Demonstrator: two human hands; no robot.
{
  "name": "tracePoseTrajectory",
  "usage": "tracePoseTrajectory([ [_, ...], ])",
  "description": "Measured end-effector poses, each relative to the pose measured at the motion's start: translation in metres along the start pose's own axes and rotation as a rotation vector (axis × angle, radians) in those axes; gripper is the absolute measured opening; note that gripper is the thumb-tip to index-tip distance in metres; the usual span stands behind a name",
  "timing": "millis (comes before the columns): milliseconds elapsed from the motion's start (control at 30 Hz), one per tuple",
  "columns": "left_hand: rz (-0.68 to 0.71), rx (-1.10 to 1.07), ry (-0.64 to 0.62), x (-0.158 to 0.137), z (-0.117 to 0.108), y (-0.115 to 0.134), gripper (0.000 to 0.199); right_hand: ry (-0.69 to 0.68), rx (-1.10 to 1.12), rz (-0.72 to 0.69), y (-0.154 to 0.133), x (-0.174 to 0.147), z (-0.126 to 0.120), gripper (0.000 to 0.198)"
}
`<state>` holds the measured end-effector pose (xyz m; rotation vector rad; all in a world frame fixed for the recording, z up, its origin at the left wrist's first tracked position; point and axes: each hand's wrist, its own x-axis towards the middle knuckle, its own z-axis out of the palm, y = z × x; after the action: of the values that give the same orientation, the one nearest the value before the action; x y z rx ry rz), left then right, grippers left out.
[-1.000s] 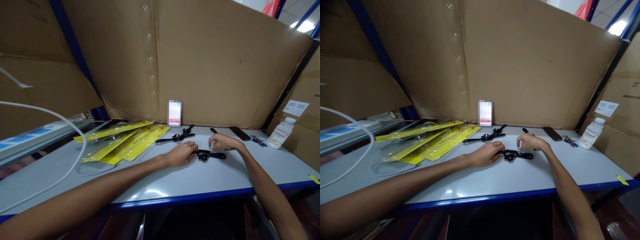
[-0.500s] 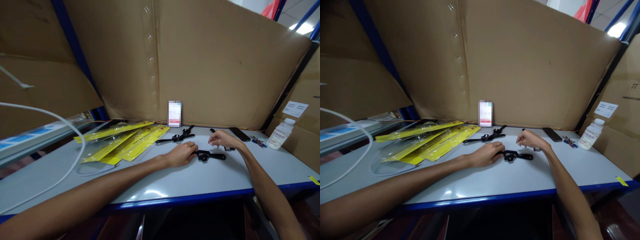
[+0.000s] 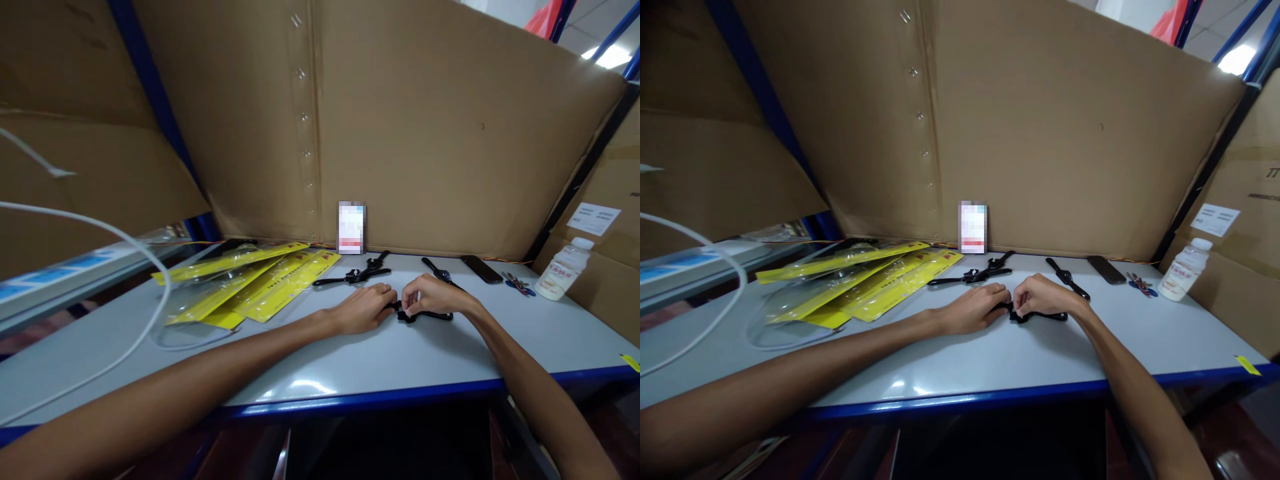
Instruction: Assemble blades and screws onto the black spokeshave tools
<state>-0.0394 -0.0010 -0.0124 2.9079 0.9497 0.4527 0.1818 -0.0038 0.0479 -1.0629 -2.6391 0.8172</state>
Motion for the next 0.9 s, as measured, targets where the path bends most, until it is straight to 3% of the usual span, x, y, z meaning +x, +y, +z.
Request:
tracePoseTrajectory([
  [300,-0.004,-0.004,0.002,0.000,-0.002,0.001,0.014,0.121,-0.193,0.010,0.001,0.002,0.008,0.017],
  [567,0.005,-0.022,0.018,-0.001,0.001,0.000,0.013,0.105,-0.225,-0.015,-0.002,0.000,0.008,0.024],
  [900,-0.003,-0.005,0.005,0.001,0.000,0.001,0.014,0.118,-0.306,0.173,-0.030,0.001,0.015,0.025],
])
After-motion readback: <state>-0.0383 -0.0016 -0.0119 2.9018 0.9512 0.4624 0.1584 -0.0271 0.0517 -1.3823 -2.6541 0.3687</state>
